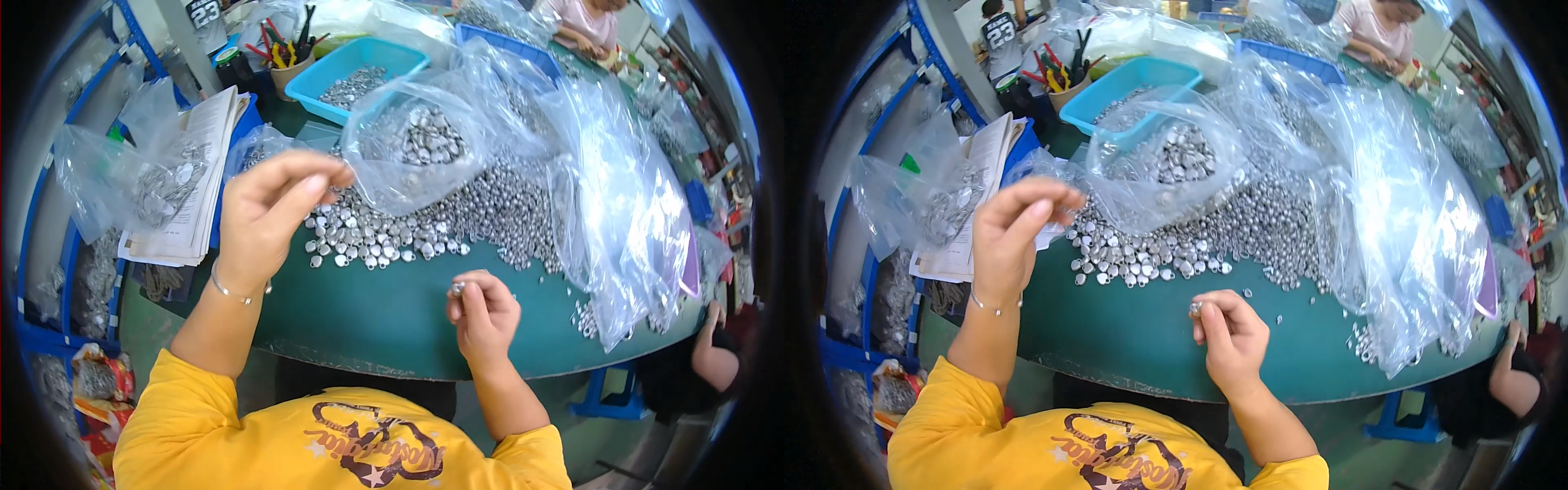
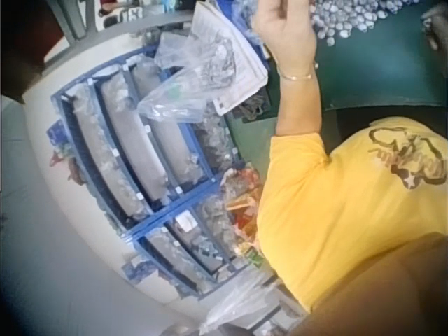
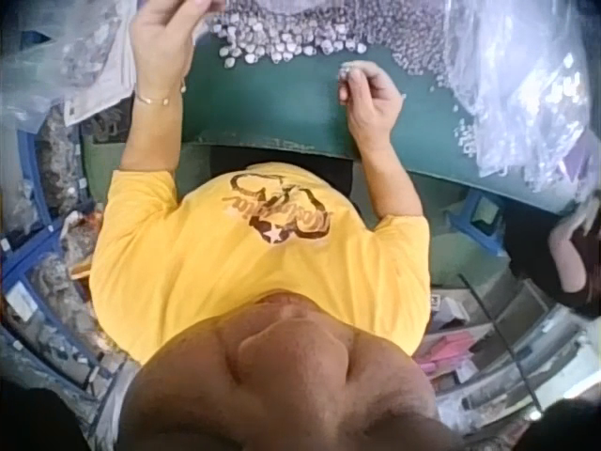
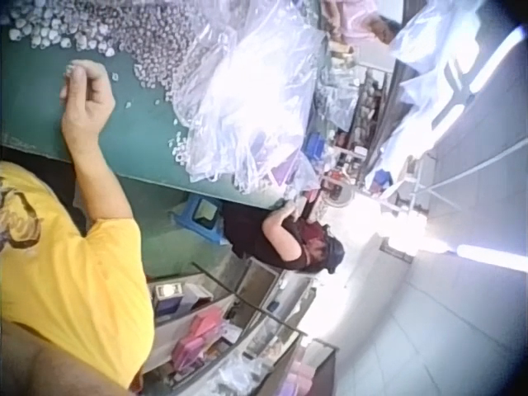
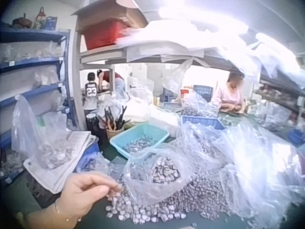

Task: The person picks up small silver components from a green table by hand and places them into clear plastic bags, while also moving piles of the items across the surface.

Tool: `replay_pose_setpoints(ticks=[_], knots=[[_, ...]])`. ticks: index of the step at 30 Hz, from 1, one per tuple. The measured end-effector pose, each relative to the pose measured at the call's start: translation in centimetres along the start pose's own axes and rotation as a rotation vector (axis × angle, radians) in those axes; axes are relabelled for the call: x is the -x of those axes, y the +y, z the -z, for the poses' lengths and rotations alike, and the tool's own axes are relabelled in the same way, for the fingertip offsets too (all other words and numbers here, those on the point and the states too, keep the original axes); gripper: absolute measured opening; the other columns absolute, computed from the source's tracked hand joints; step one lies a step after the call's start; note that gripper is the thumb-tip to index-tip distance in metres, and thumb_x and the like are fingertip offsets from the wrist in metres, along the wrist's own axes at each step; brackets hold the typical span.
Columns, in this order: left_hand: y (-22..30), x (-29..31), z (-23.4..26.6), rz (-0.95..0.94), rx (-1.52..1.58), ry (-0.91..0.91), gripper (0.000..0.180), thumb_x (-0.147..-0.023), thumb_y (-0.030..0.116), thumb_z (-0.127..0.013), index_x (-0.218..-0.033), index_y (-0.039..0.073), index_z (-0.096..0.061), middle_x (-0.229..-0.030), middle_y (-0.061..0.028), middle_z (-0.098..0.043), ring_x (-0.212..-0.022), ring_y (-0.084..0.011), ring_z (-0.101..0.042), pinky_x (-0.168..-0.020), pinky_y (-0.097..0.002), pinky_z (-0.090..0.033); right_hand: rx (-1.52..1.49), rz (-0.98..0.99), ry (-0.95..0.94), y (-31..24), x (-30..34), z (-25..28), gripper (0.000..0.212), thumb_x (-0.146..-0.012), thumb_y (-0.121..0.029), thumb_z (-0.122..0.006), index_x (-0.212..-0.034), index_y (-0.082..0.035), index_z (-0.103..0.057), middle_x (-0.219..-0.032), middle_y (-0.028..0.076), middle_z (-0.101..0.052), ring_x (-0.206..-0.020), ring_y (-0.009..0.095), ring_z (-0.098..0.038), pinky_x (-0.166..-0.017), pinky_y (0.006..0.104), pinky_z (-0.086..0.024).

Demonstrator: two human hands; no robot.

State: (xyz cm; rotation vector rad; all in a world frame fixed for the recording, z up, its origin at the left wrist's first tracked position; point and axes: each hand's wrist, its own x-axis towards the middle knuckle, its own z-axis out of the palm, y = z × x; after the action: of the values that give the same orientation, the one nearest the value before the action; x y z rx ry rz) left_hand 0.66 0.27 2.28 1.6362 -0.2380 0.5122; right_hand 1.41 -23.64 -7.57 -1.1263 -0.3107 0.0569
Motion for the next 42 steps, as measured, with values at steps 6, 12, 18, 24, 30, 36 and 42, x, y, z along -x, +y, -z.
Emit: replay_pose_setpoints(ticks=[6, 12, 18, 24, 30, 36, 42], knots=[[-3.2, 5.2, 3.6, 0.204, -0.197, 0.191, 0.014, -0.085, 0.002, -0.055, -0.096, 0.000, -0.063, -0.090, -0.0067, -0.065, -0.076, -0.0100, -0.060, -0.061, -0.0192, -0.045, 0.775, 1.159, -0.064, -5.4, -9.0, -5.0, 0.012, -0.078, 0.005, -0.059, -0.090, 0.004, -0.059, -0.077, 0.013, -0.059, -0.067, 0.024, -0.055, -0.061, 0.0301, -0.044], [-6.9, 5.9, 4.5, -0.049, -0.700, -0.045, 0.025, -0.082, 0.003, -0.055, -0.106, -0.001, -0.060, -0.109, -0.0170, -0.060, -0.099, -0.0302, -0.058, -0.087, -0.0325, -0.045, 0.990, 1.107, -0.488, -1.0, -10.2, -7.7, 0.023, -0.069, -0.001, -0.065, -0.091, 0.000, -0.060, -0.089, 0.011, -0.059, -0.082, 0.029, -0.056, -0.075, 0.0371, -0.046], [-10.1, 7.2, 2.2, -0.129, -0.941, -0.383, 0.051, -0.083, 0.011, -0.056, -0.128, -0.004, -0.039, -0.134, -0.0218, -0.038, -0.126, -0.0394, -0.034, -0.103, -0.0451, -0.029, 1.200, 0.594, -0.780, 6.2, -7.5, -6.8, 0.046, -0.074, -0.016, -0.065, -0.115, 0.002, -0.053, -0.116, 0.015, -0.053, -0.106, 0.035, -0.050, -0.089, 0.0397, -0.043], [-6.6, 11.9, 1.8, -0.084, -0.764, -0.553, 0.036, -0.080, 0.006, -0.056, -0.115, -0.001, -0.053, -0.130, -0.0158, -0.045, -0.124, -0.0349, -0.039, -0.101, -0.0448, -0.033, 1.384, 0.378, -1.044, 1.9, -0.9, -3.4, 0.060, -0.075, -0.029, -0.065, -0.128, -0.006, -0.046, -0.137, 0.008, -0.038, -0.121, 0.033, -0.038, -0.098, 0.0467, -0.033], [-6.9, 12.8, 1.6, -0.129, -0.626, -0.493, 0.019, -0.075, -0.001, -0.059, -0.092, 0.005, -0.065, -0.108, -0.0092, -0.062, -0.113, -0.0280, -0.052, -0.098, -0.0442, -0.037, 1.077, 0.204, -0.870, 0.2, 0.4, 0.5, 0.045, -0.076, -0.010, -0.065, -0.119, -0.006, -0.054, -0.128, 0.014, -0.048, -0.117, 0.033, -0.045, -0.098, 0.0428, -0.035], [-6.4, 10.5, 1.4, -0.198, -0.621, -0.491, 0.016, -0.068, -0.003, -0.063, -0.080, 0.008, -0.065, -0.085, -0.0052, -0.061, -0.093, -0.0230, -0.058, -0.096, -0.0460, -0.037, 1.158, 0.346, -0.459, 1.0, -2.7, -0.2, 0.015, -0.073, 0.001, -0.064, -0.088, -0.001, -0.062, -0.078, 0.009, -0.058, -0.071, 0.027, -0.053, -0.063, 0.0349, -0.043], [-6.7, 7.5, 1.2, -0.086, -0.616, -0.236, 0.014, -0.070, -0.004, -0.061, -0.082, 0.004, -0.062, -0.083, -0.0086, -0.058, -0.079, -0.0264, -0.057, -0.077, -0.0354, -0.045, 1.405, 0.469, -0.510, 4.3, -5.1, -3.1, 0.017, -0.072, -0.009, -0.066, -0.087, -0.002, -0.059, -0.076, 0.011, -0.054, -0.071, 0.029, -0.053, -0.066, 0.0371, -0.045]])
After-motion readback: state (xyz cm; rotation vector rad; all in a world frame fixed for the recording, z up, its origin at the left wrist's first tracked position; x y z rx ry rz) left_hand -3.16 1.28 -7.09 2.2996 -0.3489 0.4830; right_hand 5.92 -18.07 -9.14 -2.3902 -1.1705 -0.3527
